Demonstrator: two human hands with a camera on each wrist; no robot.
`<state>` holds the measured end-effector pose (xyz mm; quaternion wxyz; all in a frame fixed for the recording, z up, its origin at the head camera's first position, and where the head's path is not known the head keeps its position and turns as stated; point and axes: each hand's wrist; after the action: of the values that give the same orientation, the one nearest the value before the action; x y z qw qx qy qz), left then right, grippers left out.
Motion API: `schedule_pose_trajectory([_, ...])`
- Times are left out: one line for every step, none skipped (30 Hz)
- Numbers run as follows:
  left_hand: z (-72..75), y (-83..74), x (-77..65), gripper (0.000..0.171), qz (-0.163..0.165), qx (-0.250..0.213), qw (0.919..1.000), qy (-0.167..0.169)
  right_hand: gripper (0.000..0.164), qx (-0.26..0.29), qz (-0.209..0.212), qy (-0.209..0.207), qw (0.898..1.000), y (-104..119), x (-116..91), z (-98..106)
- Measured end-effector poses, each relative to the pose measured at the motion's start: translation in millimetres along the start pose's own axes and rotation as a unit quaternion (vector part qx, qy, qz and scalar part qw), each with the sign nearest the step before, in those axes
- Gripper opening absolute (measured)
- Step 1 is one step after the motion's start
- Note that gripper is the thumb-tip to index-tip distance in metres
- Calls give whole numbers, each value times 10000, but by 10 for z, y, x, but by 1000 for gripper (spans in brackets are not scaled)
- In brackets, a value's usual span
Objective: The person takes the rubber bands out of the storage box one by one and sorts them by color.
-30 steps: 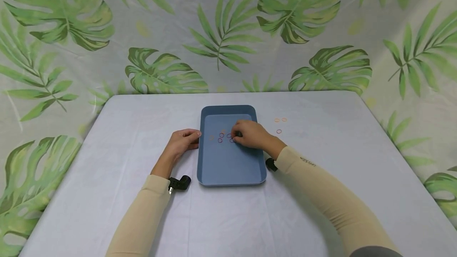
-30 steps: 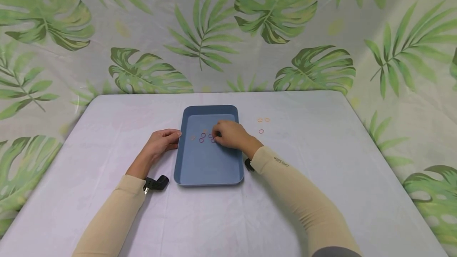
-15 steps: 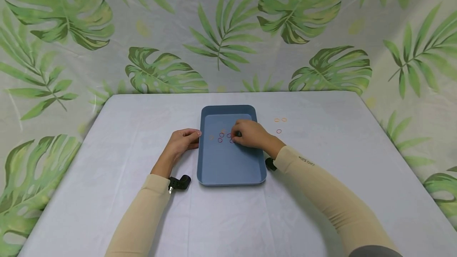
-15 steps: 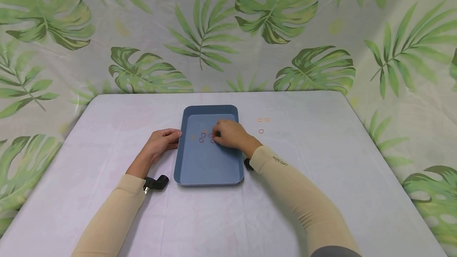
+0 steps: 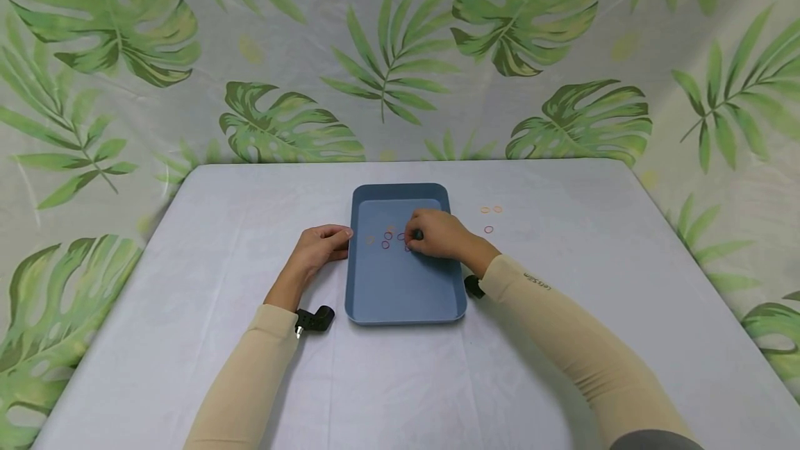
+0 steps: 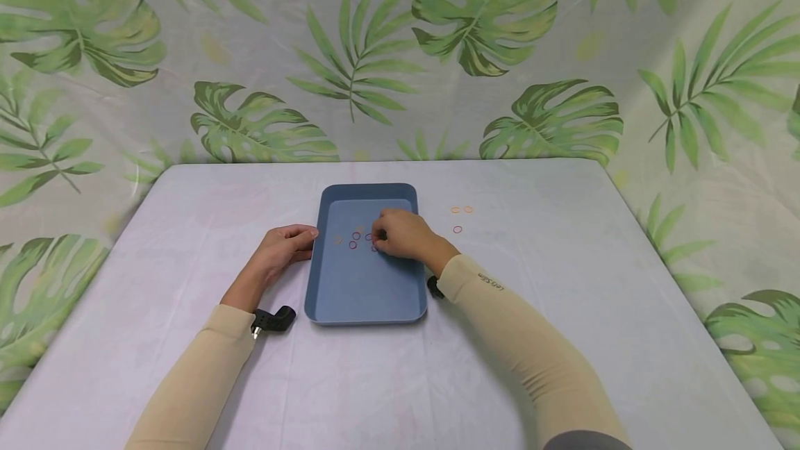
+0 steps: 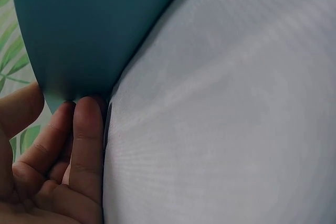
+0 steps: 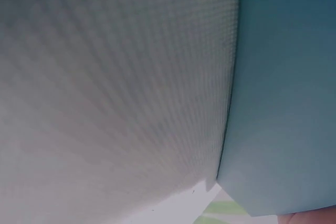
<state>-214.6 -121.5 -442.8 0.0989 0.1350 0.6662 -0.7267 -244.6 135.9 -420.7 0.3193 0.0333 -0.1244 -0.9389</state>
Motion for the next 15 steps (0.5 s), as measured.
schedule_pose_trajectory([1, 1, -1, 36, -7, 8, 10000, 5, 8, 18, -1, 8, 10000, 2, -1, 3])
schedule_pose_trajectory([2, 3, -1, 36, -11, 9, 10000, 8, 8, 26, 17, 8, 10000, 1, -2, 7])
schedule_pose_trajectory([2, 4, -1, 36, -12, 17, 10000, 5, 8, 42, 26, 13, 10000, 1, -4, 11])
schedule_pose_trajectory([3, 5, -1, 36, -17, 29, 10000, 2, 8, 64, 32, 23, 10000, -1, -4, 13])
schedule_pose_trajectory([3, 6, -1, 36, -18, 43, 10000, -5, 8, 100, 42, 29, 9999, -8, -1, 11])
schedule_pose_trajectory([3, 6, -1, 35, -19, 53, 10000, -10, 8, 150, 50, 33, 9999, -18, 2, 9])
schedule_pose_trajectory([2, 5, 0, 35, -24, 53, 10000, -16, 8, 223, 50, 43, 9997, -30, 6, 7])
schedule_pose_trajectory([1, 3, -1, 35, -23, 56, 10000, -24, 7, 309, 63, 44, 9995, -40, 9, 10])
schedule_pose_trajectory([0, 2, -2, 35, -25, 60, 10000, -29, 7, 420, 63, 45, 9991, -49, 10, 14])
schedule_pose_trajectory([0, 1, -3, 35, -23, 58, 10000, -29, 6, 559, 76, 30, 9984, -59, 11, 21])
schedule_pose_trajectory([1, 0, -4, 35, -17, 55, 10000, -24, 6, 703, 102, 9, 9975, -66, 8, 33])
schedule_pose_trajectory([1, -1, -6, 35, -10, 50, 10000, -25, 5, 838, 143, -25, 9964, -72, 5, 45])
schedule_pose_trajectory([3, -2, -7, 35, -3, 52, 10000, -23, 5, 978, 201, -73, 9950, -75, 1, 63])
schedule_pose_trajectory([4, -2, -8, 35, 5, 58, 10000, -20, 5, 1094, 270, -126, 9935, -76, -6, 83])
schedule_pose_trajectory([5, -3, -9, 35, 12, 60, 10000, -18, 5, 1214, 352, -183, 9918, -76, -17, 106])
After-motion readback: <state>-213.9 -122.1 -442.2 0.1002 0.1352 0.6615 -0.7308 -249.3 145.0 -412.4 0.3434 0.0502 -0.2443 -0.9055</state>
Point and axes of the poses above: each hand's wrist, its own x-axis towards the middle knuckle, its own z-axis out of the back of the hand, y = z × x, and after that the axes turned 2 degrees about -x, right-handed
